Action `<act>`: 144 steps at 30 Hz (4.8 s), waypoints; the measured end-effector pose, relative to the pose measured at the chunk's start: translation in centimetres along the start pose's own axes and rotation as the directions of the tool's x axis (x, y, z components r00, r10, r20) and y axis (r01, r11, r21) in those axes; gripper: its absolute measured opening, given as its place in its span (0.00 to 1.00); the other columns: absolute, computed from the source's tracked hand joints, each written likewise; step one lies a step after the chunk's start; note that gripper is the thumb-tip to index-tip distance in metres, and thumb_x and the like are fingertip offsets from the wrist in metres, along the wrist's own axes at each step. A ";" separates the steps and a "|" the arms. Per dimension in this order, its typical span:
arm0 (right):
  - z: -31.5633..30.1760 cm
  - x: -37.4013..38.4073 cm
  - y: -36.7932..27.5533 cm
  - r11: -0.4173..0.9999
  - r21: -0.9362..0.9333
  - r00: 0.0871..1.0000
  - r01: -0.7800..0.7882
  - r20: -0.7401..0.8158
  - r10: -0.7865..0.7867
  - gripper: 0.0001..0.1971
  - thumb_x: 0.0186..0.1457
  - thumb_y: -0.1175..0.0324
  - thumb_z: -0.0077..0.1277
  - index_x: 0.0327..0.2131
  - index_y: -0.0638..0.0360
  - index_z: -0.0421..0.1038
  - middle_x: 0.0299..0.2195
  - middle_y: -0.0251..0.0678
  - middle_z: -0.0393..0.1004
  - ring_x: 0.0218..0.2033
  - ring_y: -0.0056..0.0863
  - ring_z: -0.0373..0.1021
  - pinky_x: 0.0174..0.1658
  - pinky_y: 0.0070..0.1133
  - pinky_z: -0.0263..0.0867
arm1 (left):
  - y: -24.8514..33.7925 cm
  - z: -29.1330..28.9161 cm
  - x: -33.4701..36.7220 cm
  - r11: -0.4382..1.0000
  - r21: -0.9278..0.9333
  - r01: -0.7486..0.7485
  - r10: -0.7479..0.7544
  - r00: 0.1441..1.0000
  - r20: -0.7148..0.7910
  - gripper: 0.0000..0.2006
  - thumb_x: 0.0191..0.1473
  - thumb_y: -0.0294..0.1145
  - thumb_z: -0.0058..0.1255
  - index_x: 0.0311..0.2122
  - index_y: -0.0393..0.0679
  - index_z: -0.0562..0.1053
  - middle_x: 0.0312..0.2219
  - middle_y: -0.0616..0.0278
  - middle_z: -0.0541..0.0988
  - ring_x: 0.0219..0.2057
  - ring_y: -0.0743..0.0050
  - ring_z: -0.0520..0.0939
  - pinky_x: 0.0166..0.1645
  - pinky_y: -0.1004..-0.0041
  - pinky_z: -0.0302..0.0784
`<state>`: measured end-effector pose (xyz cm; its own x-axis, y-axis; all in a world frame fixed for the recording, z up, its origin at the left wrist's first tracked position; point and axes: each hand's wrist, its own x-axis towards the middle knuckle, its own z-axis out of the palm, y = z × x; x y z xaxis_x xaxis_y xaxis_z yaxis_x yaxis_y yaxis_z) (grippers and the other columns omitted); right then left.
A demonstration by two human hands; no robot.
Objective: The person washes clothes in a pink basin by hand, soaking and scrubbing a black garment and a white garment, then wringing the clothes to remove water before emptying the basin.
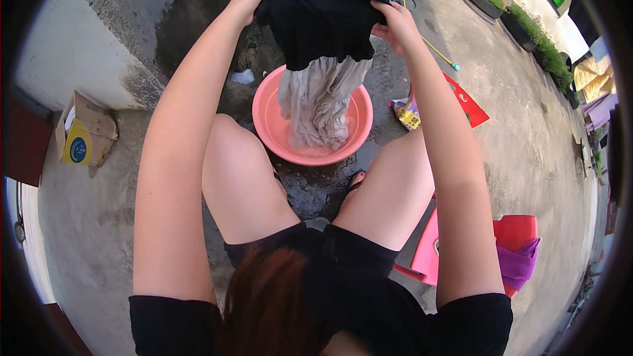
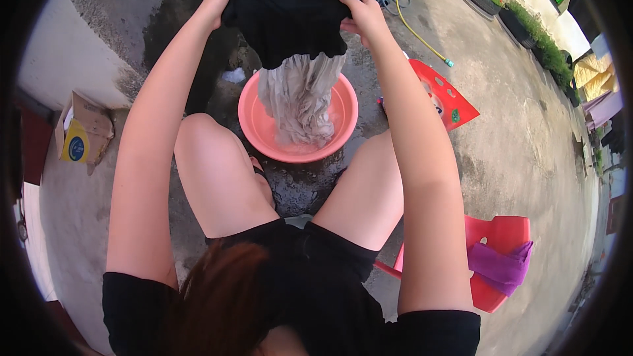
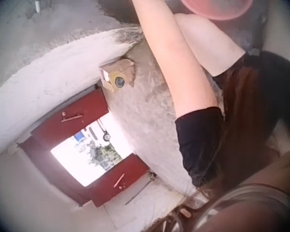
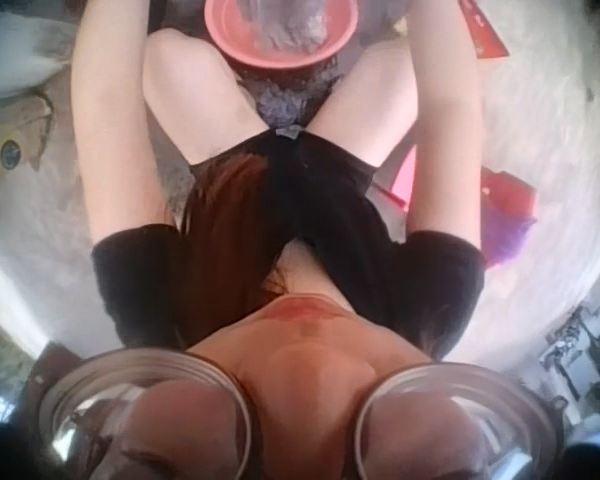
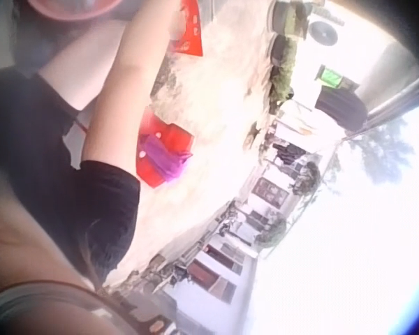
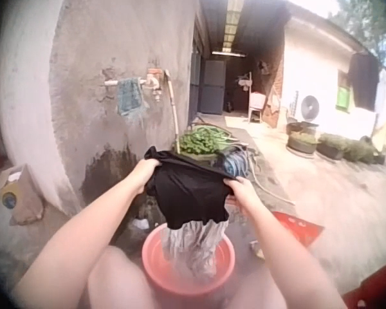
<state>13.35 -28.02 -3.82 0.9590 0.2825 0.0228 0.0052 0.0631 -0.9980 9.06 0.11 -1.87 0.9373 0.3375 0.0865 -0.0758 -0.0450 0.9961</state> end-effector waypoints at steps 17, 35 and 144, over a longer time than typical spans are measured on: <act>0.5 -5.9 33.6 0.291 -0.943 0.980 -0.159 -0.116 0.159 0.38 0.37 0.69 0.52 0.55 0.56 0.49 0.58 0.54 0.40 0.58 0.49 0.45 0.54 0.48 0.44 | -37.7 7.5 -13.0 0.564 0.804 0.188 -0.276 0.961 -0.032 0.39 0.41 0.40 0.53 0.58 0.50 0.48 0.56 0.43 0.48 0.57 0.44 0.51 0.58 0.55 0.49; 4.1 -14.9 37.3 -0.093 -0.987 0.617 0.130 0.007 0.787 0.24 0.51 0.55 0.31 0.47 0.55 0.67 0.50 0.36 0.64 0.54 0.29 0.58 0.54 0.29 0.48 | -39.2 8.7 -20.0 0.036 0.998 -0.050 -0.918 0.394 0.053 0.29 0.48 0.53 0.31 0.53 0.49 0.63 0.56 0.59 0.58 0.59 0.62 0.52 0.61 0.63 0.35; 5.1 -16.8 32.9 0.829 -0.390 0.915 -0.401 -0.202 0.348 0.20 0.37 0.59 0.53 0.32 0.67 0.73 0.25 0.49 0.74 0.31 0.41 0.72 0.35 0.27 0.66 | -31.4 8.1 -20.5 0.793 0.311 0.524 -0.590 0.787 0.180 0.17 0.49 0.39 0.40 0.34 0.35 0.74 0.28 0.58 0.76 0.28 0.72 0.75 0.33 0.72 0.68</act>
<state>-4.07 -25.79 -36.74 0.9369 0.0869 -0.3385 -0.2702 -0.4340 -0.8595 -5.00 -12.96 -35.07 0.8434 0.1229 -0.5231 0.5368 -0.1512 0.8300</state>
